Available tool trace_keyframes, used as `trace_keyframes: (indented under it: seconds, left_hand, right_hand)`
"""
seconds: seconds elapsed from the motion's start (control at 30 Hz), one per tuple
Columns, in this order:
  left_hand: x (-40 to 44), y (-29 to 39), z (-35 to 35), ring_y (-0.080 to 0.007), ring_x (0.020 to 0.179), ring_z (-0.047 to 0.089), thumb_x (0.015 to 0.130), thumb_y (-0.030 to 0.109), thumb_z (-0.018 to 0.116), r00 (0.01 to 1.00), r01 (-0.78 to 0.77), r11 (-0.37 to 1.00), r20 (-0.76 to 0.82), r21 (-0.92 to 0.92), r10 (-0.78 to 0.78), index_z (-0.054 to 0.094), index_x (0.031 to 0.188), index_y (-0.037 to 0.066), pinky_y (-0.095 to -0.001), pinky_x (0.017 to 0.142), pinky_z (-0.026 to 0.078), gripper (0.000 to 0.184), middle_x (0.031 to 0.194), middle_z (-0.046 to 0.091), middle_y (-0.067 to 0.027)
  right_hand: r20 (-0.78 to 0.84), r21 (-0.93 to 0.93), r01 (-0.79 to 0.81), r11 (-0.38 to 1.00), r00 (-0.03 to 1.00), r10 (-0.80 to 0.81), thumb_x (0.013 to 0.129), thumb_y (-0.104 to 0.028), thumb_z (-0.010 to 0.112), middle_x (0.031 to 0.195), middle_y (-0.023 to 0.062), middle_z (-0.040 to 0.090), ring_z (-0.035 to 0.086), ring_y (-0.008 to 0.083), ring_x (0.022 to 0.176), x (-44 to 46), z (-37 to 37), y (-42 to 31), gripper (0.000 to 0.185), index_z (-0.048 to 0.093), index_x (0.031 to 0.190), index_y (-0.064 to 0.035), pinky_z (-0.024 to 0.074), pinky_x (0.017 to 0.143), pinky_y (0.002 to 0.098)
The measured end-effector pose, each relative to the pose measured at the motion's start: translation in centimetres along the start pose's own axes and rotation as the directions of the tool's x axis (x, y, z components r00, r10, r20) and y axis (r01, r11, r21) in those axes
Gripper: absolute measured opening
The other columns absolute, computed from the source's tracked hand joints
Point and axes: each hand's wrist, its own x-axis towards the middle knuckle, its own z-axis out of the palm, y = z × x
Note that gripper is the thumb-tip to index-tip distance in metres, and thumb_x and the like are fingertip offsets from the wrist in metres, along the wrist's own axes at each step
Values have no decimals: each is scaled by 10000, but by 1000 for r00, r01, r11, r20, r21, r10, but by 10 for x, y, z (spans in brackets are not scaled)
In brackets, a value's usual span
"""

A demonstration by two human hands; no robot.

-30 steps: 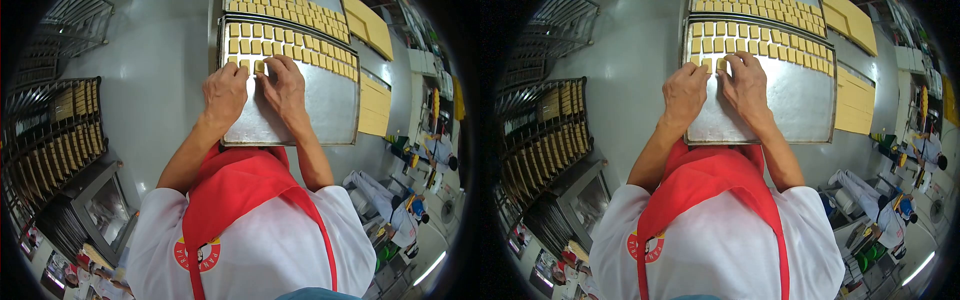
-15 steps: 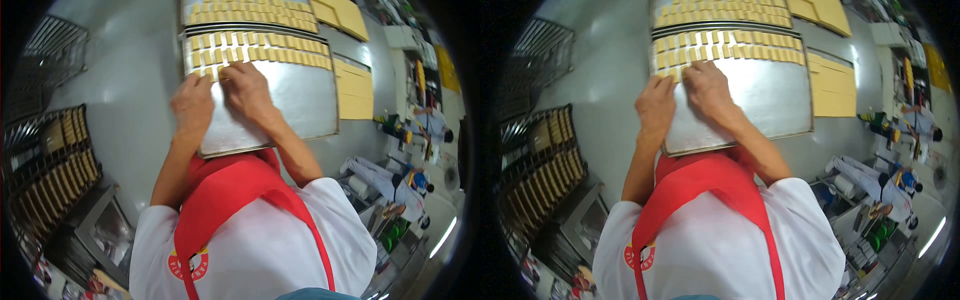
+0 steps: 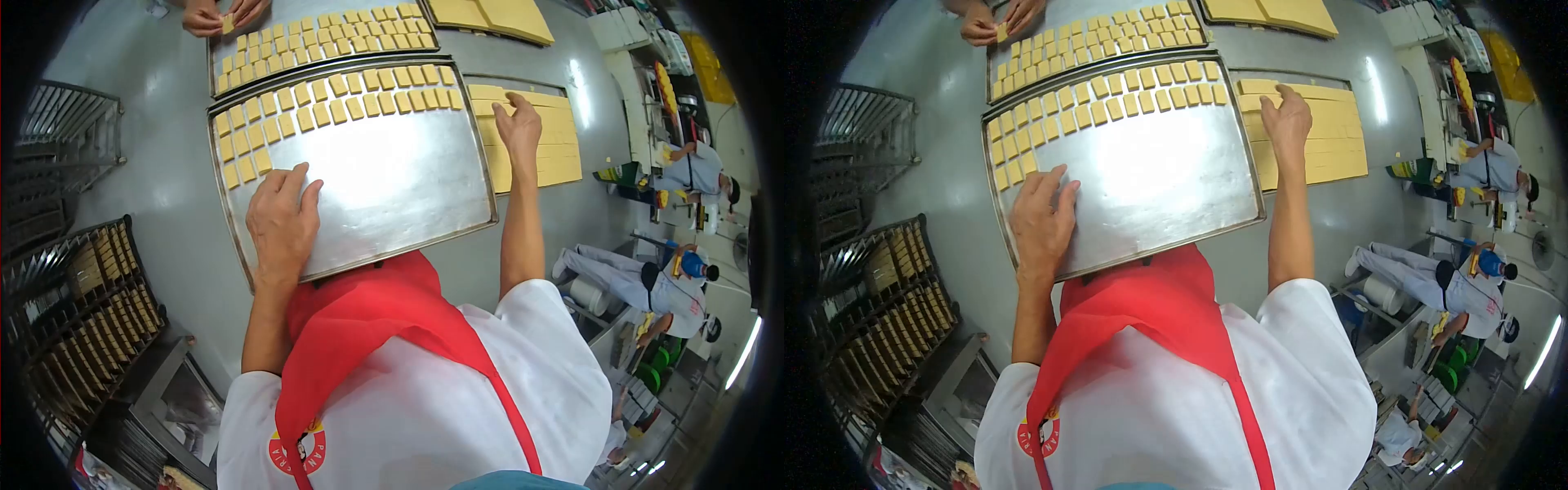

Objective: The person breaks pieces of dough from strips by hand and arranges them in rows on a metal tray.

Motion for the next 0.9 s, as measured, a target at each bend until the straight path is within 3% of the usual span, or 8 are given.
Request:
trace_keyframes:
  seconds: [0.07, 0.1, 0.17, 0.2, 0.33, 0.5, 0.57, 0.9]
  left_hand:
    - [0, 10, 12, -325, 840, 688, 895, 152, 797, 1000, -21, 1000, 5, -7, 21, 757, 1152, 45, -419, 750, 542, 282, 967, 702, -131]
    - [0, 16, 17, -325, 840, 688, 895, 152, 797, 1000, -24, 1000, 5, 1, 24, 757, 1152, 45, -419, 750, 542, 282, 967, 702, -131]
    - [-1, 28, 24, -324, 816, 681, 883, 150, 805, 999, -2, 1000, 33, -12, 3, 757, 1130, 44, -417, 745, 539, 272, 951, 699, -128]
    - [-1, 32, 28, -324, 816, 681, 883, 150, 805, 999, -4, 1000, 35, -5, 4, 757, 1130, 44, -417, 745, 539, 272, 951, 699, -128]
    - [-1, 47, 38, -325, 799, 677, 878, 152, 809, 999, -42, 999, 17, 9, 42, 754, 1113, 42, -418, 732, 536, 265, 939, 698, -128]
    - [-3, 57, 50, -334, 874, 670, 882, 182, 802, 998, 11, 1000, 60, -2, -11, 752, 1130, 53, -441, 794, 527, 284, 935, 688, -116]
    - [-3, 58, 53, -335, 797, 671, 877, 160, 808, 998, -47, 999, 47, 2, 47, 750, 1103, 46, -429, 728, 533, 260, 907, 684, -129]
    - [-5, 47, 48, -347, 798, 662, 890, 161, 791, 999, -40, 999, 37, 2, 40, 745, 1099, 49, -444, 721, 525, 241, 879, 664, -128]
  right_hand:
    - [144, -171, -205, 964, 962, 231, 804, -495, 837, 1206, 284, 728, 696, 446, 1130, 9, 17, 41, 747, 681, 1305, 36, 538, 1007, 475]
    - [145, -163, -209, 964, 962, 233, 804, -495, 837, 1206, 284, 728, 696, 446, 1130, 11, 26, 48, 747, 681, 1305, 36, 538, 1007, 475]
    - [206, -260, -211, 942, 941, 268, 731, -637, 852, 1204, 326, 716, 687, 478, 1140, 11, 47, 52, 999, 592, 1416, 42, 532, 1017, 487]
    - [274, -226, -216, 950, 922, 275, 686, -655, 882, 1231, 351, 688, 652, 507, 1169, 11, 58, 56, 1138, 476, 1523, -1, 529, 1003, 527]
    - [217, -325, -261, 909, 915, 340, 658, -609, 923, 1298, 330, 599, 581, 508, 1184, 4, 75, 36, 1182, 384, 1570, -85, 515, 965, 593]
    - [228, -359, -287, 888, 896, 382, 657, -570, 928, 1313, 328, 594, 573, 500, 1215, 9, 73, 26, 1165, 393, 1573, -89, 494, 1005, 586]
    - [236, -354, -285, 891, 894, 380, 657, -556, 928, 1316, 328, 591, 566, 501, 1226, 12, 70, 25, 1167, 387, 1581, -92, 486, 1018, 586]
    - [250, -357, -380, 853, 841, 479, 654, -546, 924, 1348, 342, 579, 553, 508, 1261, 2, 60, 17, 1202, 352, 1607, -86, 493, 1031, 585]
